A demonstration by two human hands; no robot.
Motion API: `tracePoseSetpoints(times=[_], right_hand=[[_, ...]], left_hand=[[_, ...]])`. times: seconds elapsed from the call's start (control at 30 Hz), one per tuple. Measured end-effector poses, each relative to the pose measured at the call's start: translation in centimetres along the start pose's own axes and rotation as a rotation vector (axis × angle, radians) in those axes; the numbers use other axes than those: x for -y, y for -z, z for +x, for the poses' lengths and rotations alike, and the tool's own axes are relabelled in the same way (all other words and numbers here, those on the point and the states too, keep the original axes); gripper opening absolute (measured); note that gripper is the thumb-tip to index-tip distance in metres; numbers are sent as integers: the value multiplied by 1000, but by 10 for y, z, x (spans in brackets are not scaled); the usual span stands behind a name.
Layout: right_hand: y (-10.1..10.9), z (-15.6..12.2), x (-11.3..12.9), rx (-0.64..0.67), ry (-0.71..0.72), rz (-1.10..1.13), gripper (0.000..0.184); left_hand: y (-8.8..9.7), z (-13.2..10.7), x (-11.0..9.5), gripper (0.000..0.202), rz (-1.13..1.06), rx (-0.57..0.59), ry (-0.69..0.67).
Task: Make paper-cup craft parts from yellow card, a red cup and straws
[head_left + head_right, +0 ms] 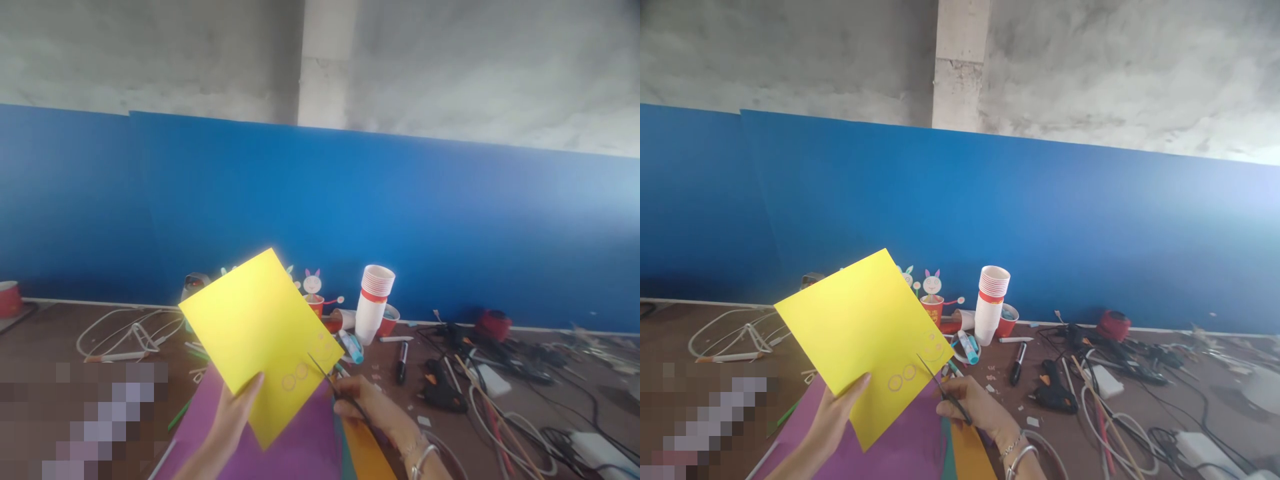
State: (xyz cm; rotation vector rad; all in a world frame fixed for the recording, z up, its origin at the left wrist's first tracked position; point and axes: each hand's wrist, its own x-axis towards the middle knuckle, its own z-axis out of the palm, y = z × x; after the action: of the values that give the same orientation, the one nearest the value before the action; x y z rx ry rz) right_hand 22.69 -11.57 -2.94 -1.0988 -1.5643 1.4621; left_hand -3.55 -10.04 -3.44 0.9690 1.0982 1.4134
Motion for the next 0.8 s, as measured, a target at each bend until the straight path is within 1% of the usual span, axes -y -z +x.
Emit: tracePoseSetpoints(times=[0.13, 0.27, 0.43, 0.53, 0.67, 0.73, 0.8], right_hand=[[0, 0, -1, -5, -38, -59, 19], [0, 3, -6, -40, -69, -69, 21], [-2, 7, -8, 20, -40, -56, 28], [-5, 11, -11, -14, -38, -20, 29], [-7, 16, -11, -3, -79, -5, 27], [-4, 12, -7, 17, -103, -1, 26], [5, 3, -1, 47, -159, -11, 25]], left_hand=[[1, 1, 2, 64, 1, 0, 28], [3, 0, 5, 66, 9, 4, 31], [3, -2, 8, 70, 2, 66, 45], [3, -2, 10, 68, -8, 56, 56], [3, -2, 12, 68, -26, 37, 70], [3, -1, 9, 71, -43, 60, 87], [4, -1, 3, 72, -62, 93, 108]])
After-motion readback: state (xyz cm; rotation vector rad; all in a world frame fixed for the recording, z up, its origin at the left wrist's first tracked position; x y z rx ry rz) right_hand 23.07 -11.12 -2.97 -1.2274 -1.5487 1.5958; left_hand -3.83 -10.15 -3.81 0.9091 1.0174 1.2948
